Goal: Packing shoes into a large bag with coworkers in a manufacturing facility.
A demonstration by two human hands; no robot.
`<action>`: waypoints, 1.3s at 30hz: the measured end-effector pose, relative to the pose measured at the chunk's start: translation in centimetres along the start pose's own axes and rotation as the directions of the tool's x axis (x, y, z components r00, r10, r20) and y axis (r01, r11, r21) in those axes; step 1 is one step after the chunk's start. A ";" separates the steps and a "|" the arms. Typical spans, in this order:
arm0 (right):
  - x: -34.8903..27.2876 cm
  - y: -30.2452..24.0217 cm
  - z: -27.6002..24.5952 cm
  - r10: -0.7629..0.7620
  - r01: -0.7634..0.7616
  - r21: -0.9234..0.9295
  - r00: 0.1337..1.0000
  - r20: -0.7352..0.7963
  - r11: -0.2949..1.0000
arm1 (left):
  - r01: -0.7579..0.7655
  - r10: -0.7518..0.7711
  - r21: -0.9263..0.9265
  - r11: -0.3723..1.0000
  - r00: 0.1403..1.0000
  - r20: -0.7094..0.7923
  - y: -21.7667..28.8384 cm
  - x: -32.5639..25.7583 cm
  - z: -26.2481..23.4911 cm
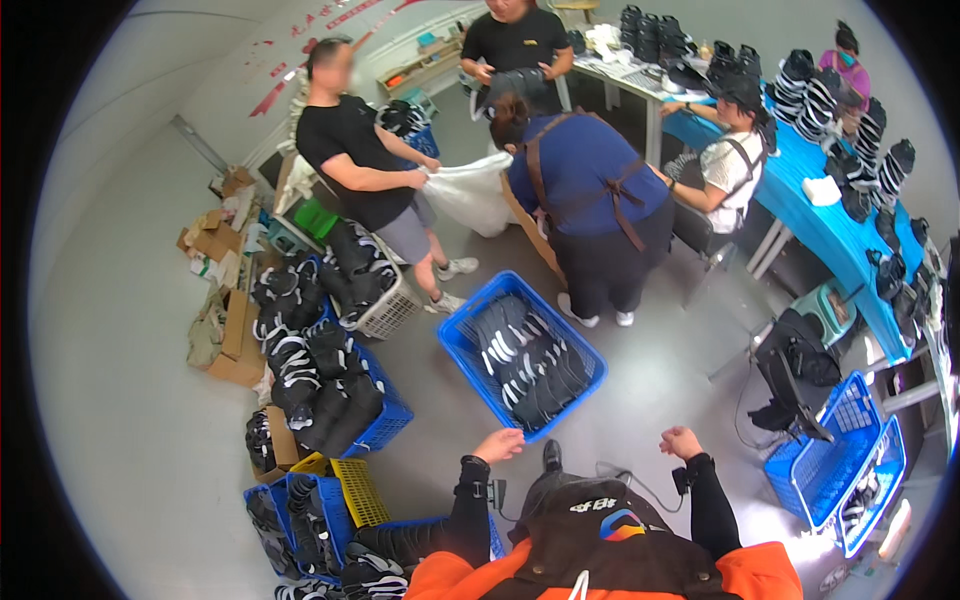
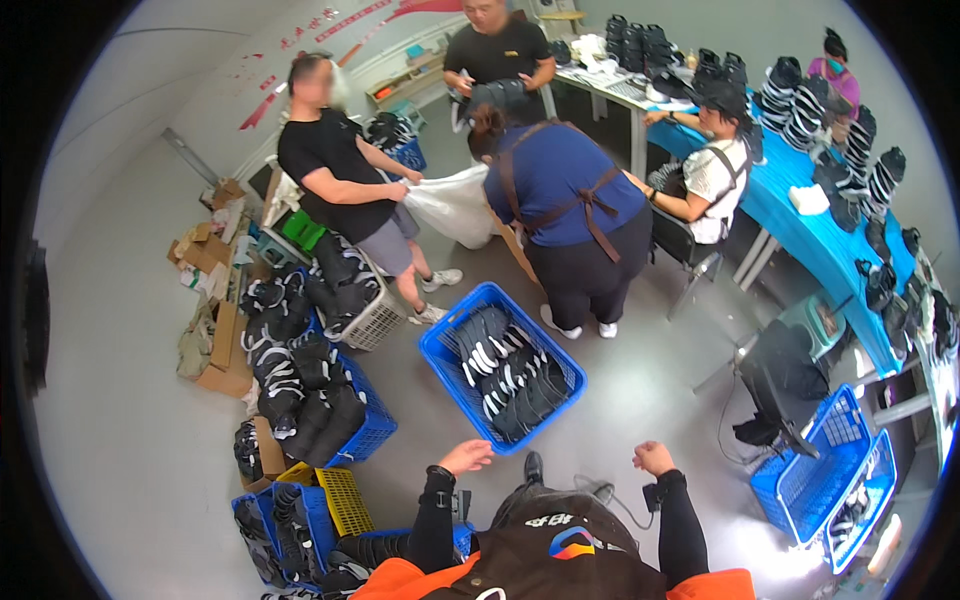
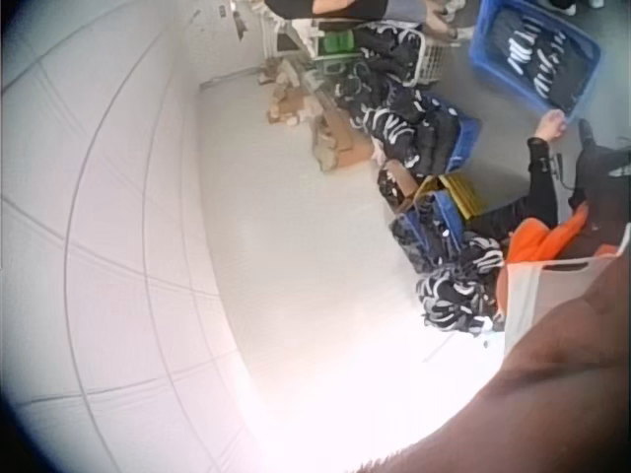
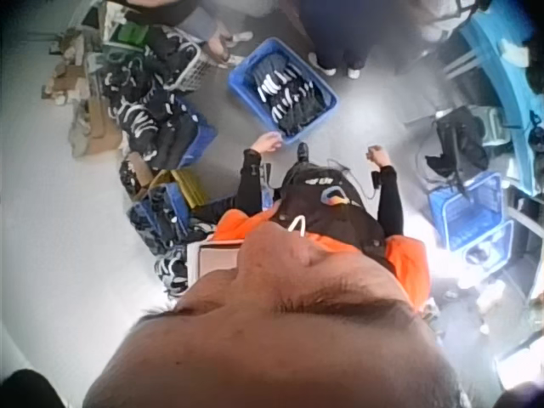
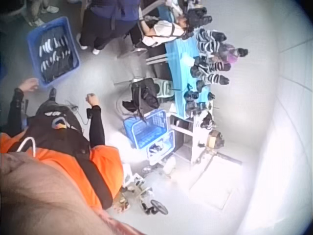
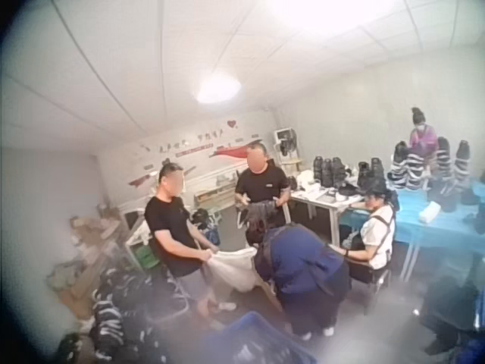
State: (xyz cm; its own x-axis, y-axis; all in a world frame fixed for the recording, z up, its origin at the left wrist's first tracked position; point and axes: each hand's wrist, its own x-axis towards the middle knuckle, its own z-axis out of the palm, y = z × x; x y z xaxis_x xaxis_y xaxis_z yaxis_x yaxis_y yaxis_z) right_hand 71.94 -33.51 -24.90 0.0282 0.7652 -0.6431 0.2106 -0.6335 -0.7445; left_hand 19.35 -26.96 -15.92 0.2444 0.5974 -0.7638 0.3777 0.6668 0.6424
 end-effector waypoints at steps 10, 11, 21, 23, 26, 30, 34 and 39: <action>-1.8 1.1 -0.2 0.146 -0.143 0.125 0.989 -0.022 0.982 | -0.103 0.103 0.025 0.994 0.995 0.003 5.3 -0.4 0.5; -2.0 1.1 0.1 0.151 -0.144 0.144 0.988 -0.044 0.979 | -0.122 0.123 0.037 0.992 0.992 -0.013 5.5 -0.2 -0.1; -0.4 1.4 3.1 0.102 -0.101 0.009 0.990 -0.096 0.995 | -0.141 0.139 0.037 0.989 0.989 0.051 6.9 1.2 -5.8; 0.5 6.4 2.3 -0.219 0.176 -0.332 0.971 -0.095 0.927 | -0.145 0.138 0.063 0.987 0.985 0.107 8.4 2.8 -5.4; -1.3 -0.2 5.5 0.142 -0.133 0.065 0.978 -0.154 0.989 | -0.139 0.138 0.021 0.990 0.989 0.061 6.0 2.2 -7.3; -2.9 -2.5 7.0 0.127 -0.112 0.107 0.981 -0.146 0.988 | -0.140 0.138 0.009 0.990 0.986 0.097 5.2 3.1 -7.7; -3.6 -3.0 7.2 0.125 -0.115 0.074 0.980 -0.155 0.991 | -0.127 0.123 0.027 0.992 0.985 0.121 4.7 4.2 -7.6; -3.8 -2.8 7.4 0.170 -0.164 0.050 0.971 -0.167 0.985 | -0.047 0.046 0.009 0.999 0.994 0.098 2.4 5.5 -8.3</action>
State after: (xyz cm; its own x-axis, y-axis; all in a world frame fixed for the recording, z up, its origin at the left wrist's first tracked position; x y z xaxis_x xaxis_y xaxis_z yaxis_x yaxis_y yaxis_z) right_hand 63.98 -35.46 -21.75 0.2264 0.6542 -0.7216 0.1538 -0.7556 -0.6368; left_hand 14.19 -18.39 -18.07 0.3477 0.5809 -0.7360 0.3735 0.6341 0.6770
